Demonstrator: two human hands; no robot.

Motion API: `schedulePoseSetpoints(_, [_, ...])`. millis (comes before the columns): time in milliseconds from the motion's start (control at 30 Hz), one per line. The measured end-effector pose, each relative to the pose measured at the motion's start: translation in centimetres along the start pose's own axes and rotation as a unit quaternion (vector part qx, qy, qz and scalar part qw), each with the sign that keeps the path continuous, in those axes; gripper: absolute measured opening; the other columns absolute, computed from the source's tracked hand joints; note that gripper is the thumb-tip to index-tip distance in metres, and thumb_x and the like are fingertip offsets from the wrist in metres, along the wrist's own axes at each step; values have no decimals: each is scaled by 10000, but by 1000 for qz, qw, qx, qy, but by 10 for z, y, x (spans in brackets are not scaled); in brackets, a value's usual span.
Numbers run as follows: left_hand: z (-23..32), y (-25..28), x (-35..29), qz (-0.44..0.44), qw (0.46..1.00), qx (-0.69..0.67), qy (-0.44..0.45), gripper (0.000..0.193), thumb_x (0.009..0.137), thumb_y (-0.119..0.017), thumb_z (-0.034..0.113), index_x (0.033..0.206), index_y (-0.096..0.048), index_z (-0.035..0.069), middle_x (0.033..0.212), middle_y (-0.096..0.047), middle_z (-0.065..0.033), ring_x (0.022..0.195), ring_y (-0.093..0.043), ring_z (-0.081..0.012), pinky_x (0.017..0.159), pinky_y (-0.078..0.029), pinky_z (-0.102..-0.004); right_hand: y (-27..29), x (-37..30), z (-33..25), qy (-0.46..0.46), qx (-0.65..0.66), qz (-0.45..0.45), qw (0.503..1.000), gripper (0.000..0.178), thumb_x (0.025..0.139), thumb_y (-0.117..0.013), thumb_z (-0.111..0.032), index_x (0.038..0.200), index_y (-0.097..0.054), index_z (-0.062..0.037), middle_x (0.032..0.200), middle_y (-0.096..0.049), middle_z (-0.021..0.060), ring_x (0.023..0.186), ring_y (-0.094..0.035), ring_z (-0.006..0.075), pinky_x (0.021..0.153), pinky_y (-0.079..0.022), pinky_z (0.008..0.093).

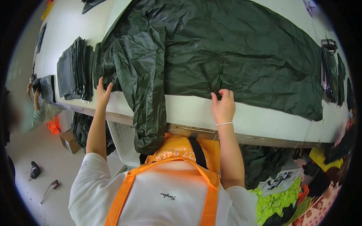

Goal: The person folds a dark green jacket on a white table. They smooth the fabric, fold the sleeves inward, fold the sides toward the center, and then fold the jacket in half. The person repeats this process with another jacket.

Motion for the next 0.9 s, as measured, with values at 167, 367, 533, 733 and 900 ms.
schedulePoseSetpoints(167, [-22,-2,-4,8,976,216,-20,256,812,-684,178,854,-508,-3,818,-609,-204,747,-560,-412,622,-409,-444,-8,-13,40,-294,377,0,878,187,863,-662,-133,968,-613,13,802,-656,77,570,-644,168,476,-488,301])
schedulePoseSetpoints(367, [-20,4,1,60,983,162,67,331,865,-657,232,744,-437,16,543,-527,-143,478,-490,-327,480,-354,-408,23,-11,24,-320,692,46,646,134,949,-544,-168,937,-591,-43,812,-605,0,760,-551,118,760,-463,236])
schedulePoseSetpoints(533, [-18,-2,2,47,963,262,43,363,857,-649,311,748,-459,23,606,-565,-168,577,-526,-375,548,-376,-462,42,3,44,-50,180,91,978,202,985,-464,-209,893,-537,-45,743,-551,7,663,-502,111,611,-408,246])
schedulePoseSetpoints(733, [-18,-3,0,55,948,313,-33,361,873,-617,348,780,-491,22,656,-600,-199,650,-558,-433,590,-412,-478,25,-17,78,-214,312,17,926,226,954,-540,-258,960,-573,-34,776,-598,29,528,-502,83,491,-448,235])
schedulePoseSetpoints(900, [-16,-7,1,44,945,322,-25,347,872,-611,354,810,-511,28,723,-613,-222,705,-560,-444,647,-411,-492,1,-26,86,-255,361,-39,896,20,855,-602,-1,860,-583,-3,784,-634,51,628,-611,101,578,-510,215])
Point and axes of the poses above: each hand's wrist, its own x-axis towards the middle knuckle, its own y-axis out of the back of the hand, z = x × y, the point moved 7 cm from there along x, towards the middle knuckle
